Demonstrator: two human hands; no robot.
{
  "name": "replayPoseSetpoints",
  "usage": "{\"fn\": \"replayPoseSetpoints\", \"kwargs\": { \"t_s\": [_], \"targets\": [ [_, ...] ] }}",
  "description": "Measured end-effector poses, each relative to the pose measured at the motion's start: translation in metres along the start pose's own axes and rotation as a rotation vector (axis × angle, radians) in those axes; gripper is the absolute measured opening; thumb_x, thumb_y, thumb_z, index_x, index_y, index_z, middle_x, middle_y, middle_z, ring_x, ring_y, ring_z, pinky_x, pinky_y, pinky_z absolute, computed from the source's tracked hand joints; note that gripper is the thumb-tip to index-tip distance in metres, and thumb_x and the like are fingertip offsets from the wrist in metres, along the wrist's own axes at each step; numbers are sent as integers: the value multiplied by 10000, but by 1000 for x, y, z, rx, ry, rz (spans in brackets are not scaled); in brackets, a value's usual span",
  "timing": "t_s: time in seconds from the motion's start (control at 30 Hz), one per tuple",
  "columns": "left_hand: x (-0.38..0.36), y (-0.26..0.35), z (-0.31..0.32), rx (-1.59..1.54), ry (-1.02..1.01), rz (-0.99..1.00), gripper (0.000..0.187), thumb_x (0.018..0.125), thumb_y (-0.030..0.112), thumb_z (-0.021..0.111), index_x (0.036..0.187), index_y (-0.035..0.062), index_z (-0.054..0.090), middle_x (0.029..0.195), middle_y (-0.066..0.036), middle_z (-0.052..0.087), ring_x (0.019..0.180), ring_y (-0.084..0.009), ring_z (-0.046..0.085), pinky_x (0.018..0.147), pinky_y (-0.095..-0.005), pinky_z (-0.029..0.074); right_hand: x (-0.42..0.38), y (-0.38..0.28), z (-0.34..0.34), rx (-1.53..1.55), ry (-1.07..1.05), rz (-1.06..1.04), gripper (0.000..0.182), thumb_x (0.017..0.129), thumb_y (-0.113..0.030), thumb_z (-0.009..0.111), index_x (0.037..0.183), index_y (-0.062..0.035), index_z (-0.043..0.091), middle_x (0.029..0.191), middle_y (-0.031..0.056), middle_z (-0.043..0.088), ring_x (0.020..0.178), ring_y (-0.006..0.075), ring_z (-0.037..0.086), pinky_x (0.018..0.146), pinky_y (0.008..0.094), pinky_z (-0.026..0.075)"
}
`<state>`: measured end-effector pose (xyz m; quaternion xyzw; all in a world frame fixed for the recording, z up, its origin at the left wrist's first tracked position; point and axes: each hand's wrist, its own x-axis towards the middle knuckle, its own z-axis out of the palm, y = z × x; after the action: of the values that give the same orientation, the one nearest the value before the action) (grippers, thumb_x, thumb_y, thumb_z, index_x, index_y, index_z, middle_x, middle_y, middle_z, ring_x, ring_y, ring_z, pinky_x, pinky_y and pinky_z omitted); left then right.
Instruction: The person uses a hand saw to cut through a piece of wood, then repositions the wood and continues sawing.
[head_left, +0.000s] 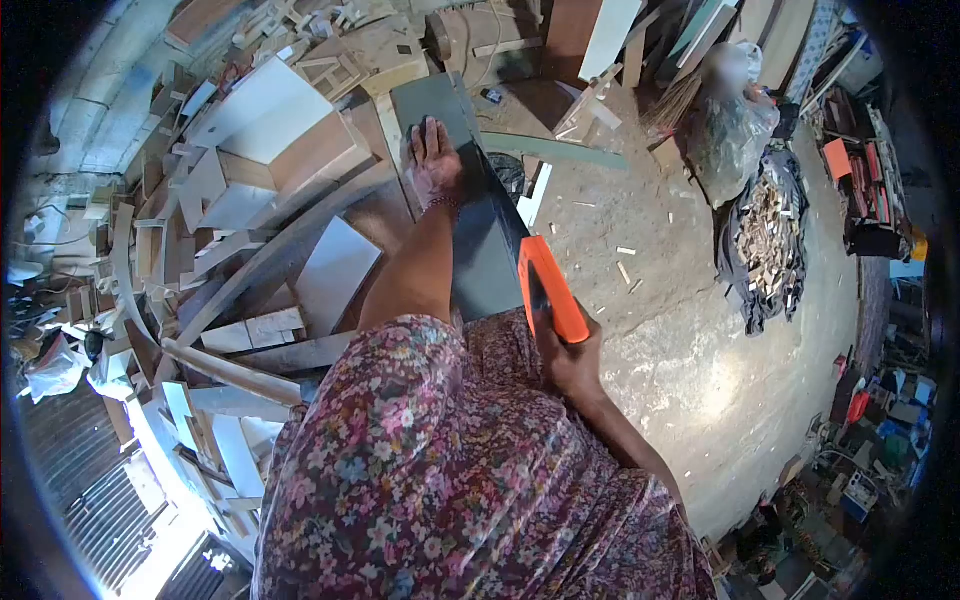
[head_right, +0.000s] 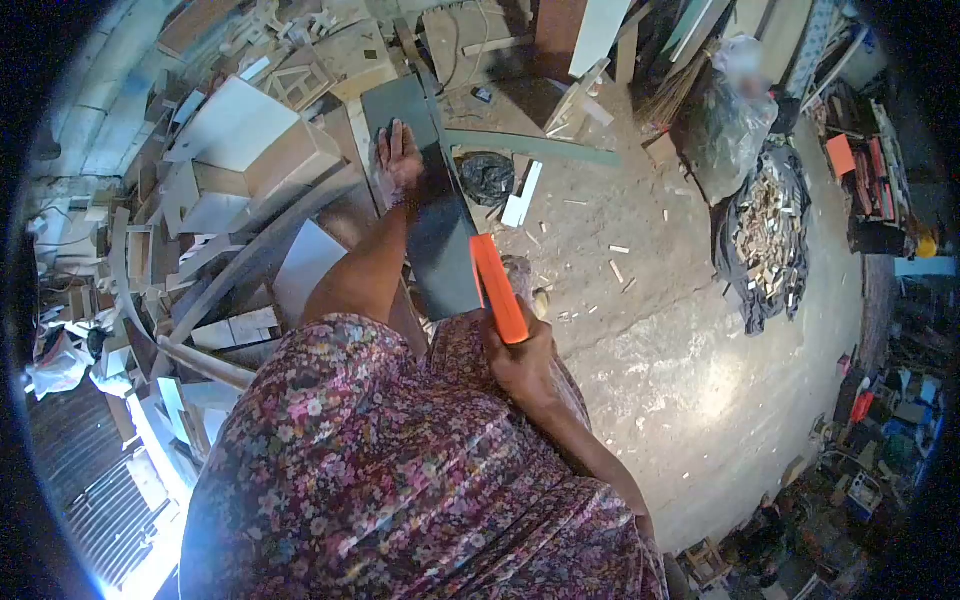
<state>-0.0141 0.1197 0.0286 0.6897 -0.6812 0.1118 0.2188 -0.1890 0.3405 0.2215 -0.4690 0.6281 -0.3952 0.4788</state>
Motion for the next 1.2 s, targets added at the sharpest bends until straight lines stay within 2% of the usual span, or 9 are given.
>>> {"fn": "replayPoseSetpoints", "kwargs": {
  "t_s": [0.2, 0.37, 0.43, 0.7, 0.77, 0.87, 0.97, 1.07, 1.2],
  "targets": [
    [7, 8, -16, 87, -30, 37, 437, 792, 122, 396, 1216, 21, 425, 1352, -87, 315, 1238, -316, 301, 1025, -452, 225, 52, 29, 28, 76, -8, 36, 179, 788, -99, 578, 909, 28, 539, 648, 76, 532, 632, 95, 484, 565, 267, 414],
    [7, 12, -20, -4, -32, 22, 447, 795, 110, 392, 1234, 29, 408, 1350, -85, 312, 1266, -302, 251, 1021, -450, 240, 14, 9, 3, -65, 46, -71, 166, 791, -76, 571, 912, 33, 539, 634, 52, 516, 598, 75, 459, 547, 244, 403],
    [7, 11, -17, -19, -28, -13, 458, 791, 111, 397, 1245, 47, 399, 1349, -70, 317, 1261, -295, 264, 1021, -445, 242, -1, 0, -10, 125, -13, 172, 168, 785, -62, 576, 918, 33, 540, 634, 34, 513, 590, 64, 445, 544, 236, 399],
    [-2, 1, 2, -87, 56, -6, 471, 768, 117, 435, 1236, 61, 415, 1337, -67, 341, 1229, -310, 315, 1012, -460, 247, -8, -3, -13, 78, -11, 68, 161, 779, -55, 568, 911, 33, 544, 649, 51, 545, 609, 79, 466, 563, 244, 414],
    [-7, -9, 10, -140, 84, -8, 476, 763, 116, 443, 1235, 59, 415, 1338, -72, 340, 1220, -321, 327, 1005, -467, 254, -11, -14, -11, -21, -15, -134, 166, 767, -56, 573, 902, 36, 544, 635, 85, 553, 599, 106, 500, 567, 259, 426],
    [-12, -18, 18, -96, 200, 92, 495, 749, 122, 461, 1236, 49, 409, 1341, -93, 333, 1206, -345, 338, 990, -474, 272, -7, -12, -7, -9, -1, -82, 149, 763, -62, 577, 867, 39, 543, 625, 117, 554, 578, 133, 526, 557, 274, 430],
    [-12, -13, 19, -114, 180, 20, 489, 749, 125, 459, 1228, 36, 412, 1331, -109, 343, 1198, -357, 343, 971, -477, 292, 3, -9, -5, -21, -20, -61, 144, 767, -65, 581, 855, 42, 544, 623, 117, 556, 575, 128, 527, 550, 275, 428],
    [0, -8, 3, -82, 33, -30, 463, 761, 117, 438, 1214, 25, 421, 1322, -123, 352, 1199, -357, 343, 964, -479, 297, 11, -8, -4, -36, -35, -57, 150, 770, -67, 587, 860, 45, 544, 624, 111, 556, 587, 108, 518, 550, 271, 426],
    [0, -6, 9, -66, 89, -30, 447, 769, 108, 423, 1207, 15, 422, 1310, -128, 363, 1193, -356, 350, 958, -481, 303, -3, -20, -3, 5, -10, -22, 160, 765, -49, 589, 891, 36, 540, 647, 108, 556, 617, 87, 487, 570, 261, 422]
  ]
}}
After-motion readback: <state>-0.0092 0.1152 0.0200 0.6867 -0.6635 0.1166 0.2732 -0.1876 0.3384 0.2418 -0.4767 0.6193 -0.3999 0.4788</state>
